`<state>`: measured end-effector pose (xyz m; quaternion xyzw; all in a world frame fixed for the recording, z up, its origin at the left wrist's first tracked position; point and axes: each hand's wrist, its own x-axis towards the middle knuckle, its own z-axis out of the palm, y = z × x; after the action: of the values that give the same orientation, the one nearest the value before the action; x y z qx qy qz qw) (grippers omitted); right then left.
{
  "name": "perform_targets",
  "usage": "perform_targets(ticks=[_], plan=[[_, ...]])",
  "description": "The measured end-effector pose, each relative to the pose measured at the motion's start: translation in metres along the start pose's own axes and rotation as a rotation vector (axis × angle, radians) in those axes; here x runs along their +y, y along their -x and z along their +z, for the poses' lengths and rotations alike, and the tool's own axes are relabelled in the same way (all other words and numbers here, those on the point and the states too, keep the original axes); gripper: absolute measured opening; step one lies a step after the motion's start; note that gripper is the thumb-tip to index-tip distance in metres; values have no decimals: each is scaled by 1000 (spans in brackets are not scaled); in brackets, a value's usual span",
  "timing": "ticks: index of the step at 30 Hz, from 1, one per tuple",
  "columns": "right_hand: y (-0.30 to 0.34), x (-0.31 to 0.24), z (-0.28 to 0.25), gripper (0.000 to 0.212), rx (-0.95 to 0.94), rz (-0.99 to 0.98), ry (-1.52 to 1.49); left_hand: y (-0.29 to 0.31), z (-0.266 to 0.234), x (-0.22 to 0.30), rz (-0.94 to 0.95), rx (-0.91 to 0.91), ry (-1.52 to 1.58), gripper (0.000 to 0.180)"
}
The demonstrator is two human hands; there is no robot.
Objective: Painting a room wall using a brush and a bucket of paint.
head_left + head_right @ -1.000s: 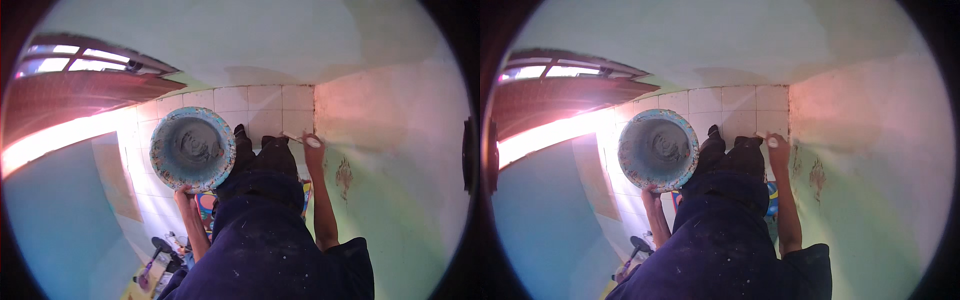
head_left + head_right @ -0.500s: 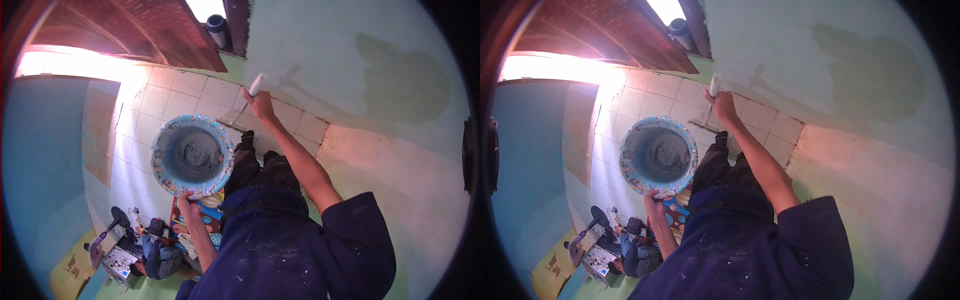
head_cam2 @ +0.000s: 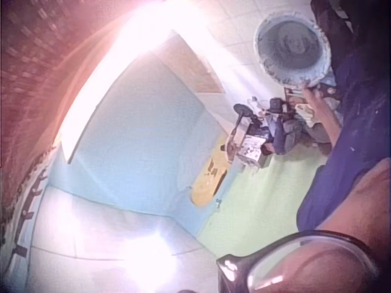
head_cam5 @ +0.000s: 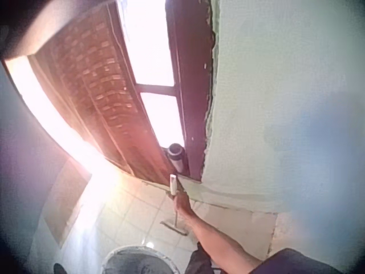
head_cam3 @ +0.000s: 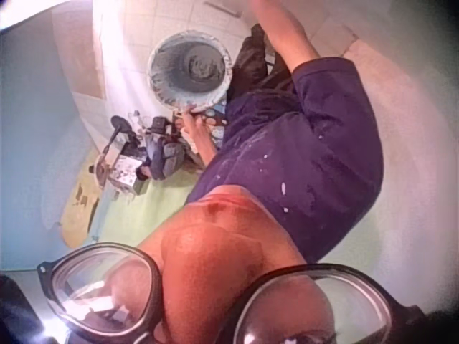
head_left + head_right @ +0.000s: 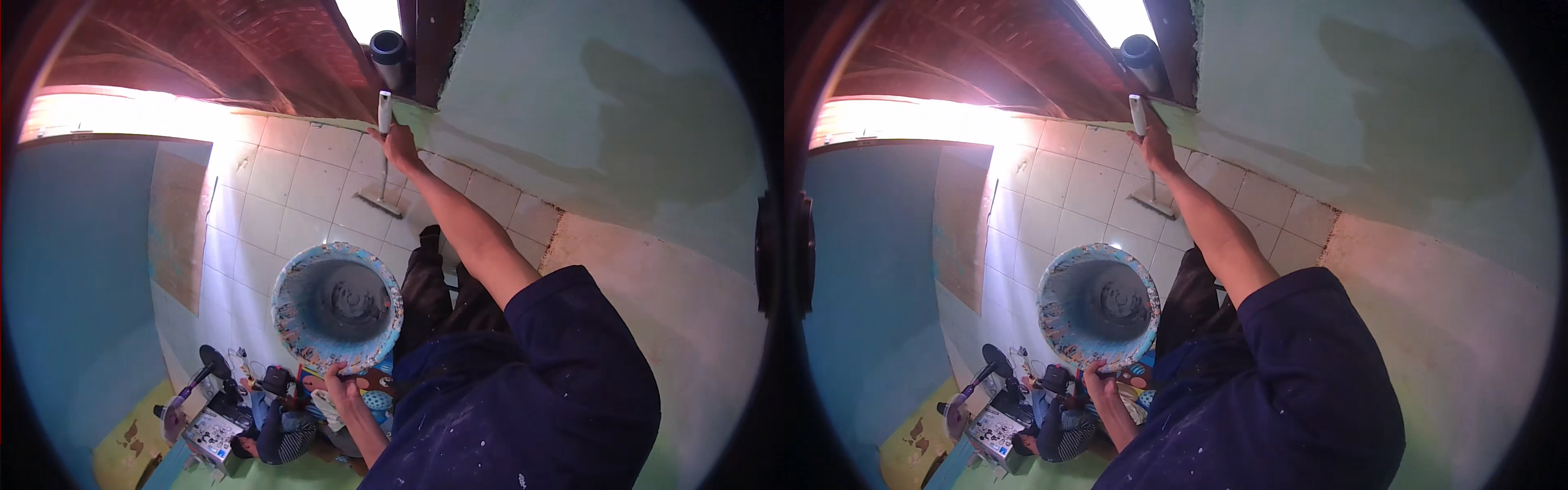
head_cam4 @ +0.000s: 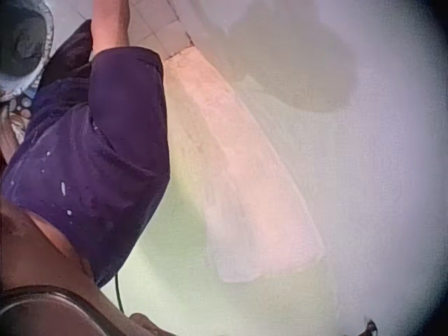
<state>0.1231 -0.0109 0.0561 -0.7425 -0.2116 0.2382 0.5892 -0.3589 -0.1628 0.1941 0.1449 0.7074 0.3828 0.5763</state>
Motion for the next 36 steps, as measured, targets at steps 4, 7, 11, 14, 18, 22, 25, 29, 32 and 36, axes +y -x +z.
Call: perform_targets(ticks=[4,7,11,14,18,22,25,29,32,36], plan=[[-13,25,-11,47,21,-25,215,-2,0,1,-14,-49,49,53],[-28,49,-23,54,75,22,301,-14,-6,0,11,-74,11,55],[-33,61,-28,60,76,50,305,-11,-6,4,2,-53,8,56],[-36,76,-29,62,86,37,262,-8,-8,5,10,-49,25,54],[-44,102,-46,59,123,-48,202,-7,3,4,52,-91,-8,52],[-34,109,-62,56,113,-88,234,-8,4,8,25,-156,-42,43],[-10,111,-83,55,58,8,355,-9,10,11,41,-173,-87,38],[69,89,-92,45,-153,201,198,-4,17,21,74,-255,-141,54],[149,47,-100,33,-202,106,75,8,33,31,138,-388,-183,53],[260,-92,-133,18,-25,-99,-92,26,59,41,177,-416,-318,45]])
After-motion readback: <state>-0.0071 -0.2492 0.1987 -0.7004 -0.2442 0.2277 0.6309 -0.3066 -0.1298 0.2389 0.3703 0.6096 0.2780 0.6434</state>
